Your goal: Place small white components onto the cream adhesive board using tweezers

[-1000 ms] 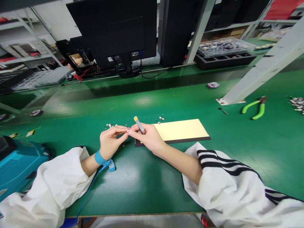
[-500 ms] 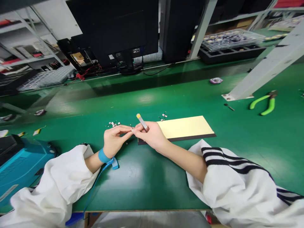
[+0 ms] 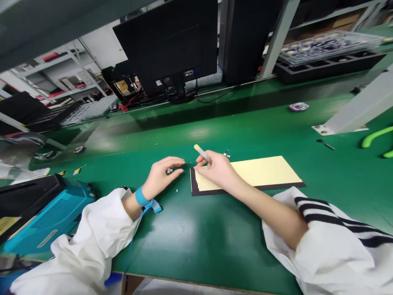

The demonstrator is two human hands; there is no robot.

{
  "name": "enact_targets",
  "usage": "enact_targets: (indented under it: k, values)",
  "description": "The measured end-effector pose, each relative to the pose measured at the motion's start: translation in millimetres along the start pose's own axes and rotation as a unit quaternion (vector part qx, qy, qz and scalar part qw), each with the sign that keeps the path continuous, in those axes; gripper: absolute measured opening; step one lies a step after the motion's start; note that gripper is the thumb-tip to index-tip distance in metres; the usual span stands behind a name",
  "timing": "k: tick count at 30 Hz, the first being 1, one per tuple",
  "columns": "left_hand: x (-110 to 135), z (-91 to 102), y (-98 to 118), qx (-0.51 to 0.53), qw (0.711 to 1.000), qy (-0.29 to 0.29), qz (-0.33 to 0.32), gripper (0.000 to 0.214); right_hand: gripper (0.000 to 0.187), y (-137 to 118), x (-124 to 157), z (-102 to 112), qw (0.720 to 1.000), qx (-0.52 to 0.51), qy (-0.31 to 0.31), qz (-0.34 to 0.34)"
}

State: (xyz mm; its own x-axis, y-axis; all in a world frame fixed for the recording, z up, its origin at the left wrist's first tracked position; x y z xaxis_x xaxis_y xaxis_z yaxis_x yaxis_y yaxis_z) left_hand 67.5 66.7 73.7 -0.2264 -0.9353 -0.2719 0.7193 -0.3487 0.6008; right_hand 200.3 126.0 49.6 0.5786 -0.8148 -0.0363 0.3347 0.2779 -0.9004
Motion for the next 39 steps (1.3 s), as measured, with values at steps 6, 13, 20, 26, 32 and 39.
enact_targets:
  k: [6, 13, 20, 26, 32, 39]
  values:
    - [-6, 38.6, -66, -0.221, 0.954, -0.158, 0.125, 0.023, 0.010, 34, -21, 41, 0.973, 0.208, -0.013, -0.104]
    - [-3, 31.5, -70, -0.177, 0.961, -0.196, 0.082, 0.018, 0.007, 8, -14, 16, 0.960, 0.277, -0.045, -0.025]
    - [-6, 54.9, -67, -0.071, 0.993, -0.049, 0.078, 0.018, 0.007, -7, 12, -41, 0.921, 0.346, -0.176, 0.039]
    - [-8, 43.1, -54, 0.052, 0.997, 0.006, 0.051, 0.017, 0.010, -8, 23, -59, 0.888, 0.403, -0.219, 0.033]
    - [-7, 8.4, -42, 0.013, 0.998, -0.056, 0.038, 0.018, 0.013, -8, 24, -63, 0.886, 0.400, -0.233, 0.031]
    - [-2, -13.4, -30, -0.162, 0.977, -0.137, -0.027, 0.019, 0.006, -8, 20, -52, 0.926, 0.313, -0.212, 0.004]
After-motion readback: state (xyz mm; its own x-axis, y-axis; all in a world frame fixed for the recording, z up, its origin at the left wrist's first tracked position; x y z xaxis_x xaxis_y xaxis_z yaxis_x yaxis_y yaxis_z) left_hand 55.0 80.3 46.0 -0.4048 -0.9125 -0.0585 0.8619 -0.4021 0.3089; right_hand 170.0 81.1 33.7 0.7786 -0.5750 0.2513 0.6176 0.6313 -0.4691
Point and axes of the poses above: each hand's wrist, its own x-axis away from the middle knuckle, its own z-axis out of the back of the hand, y = z × x, the point moved 9 cm from there along -x, towards the middle knuckle, and after that the axes turned 8 degrees about -y, right-handed, at the moved point
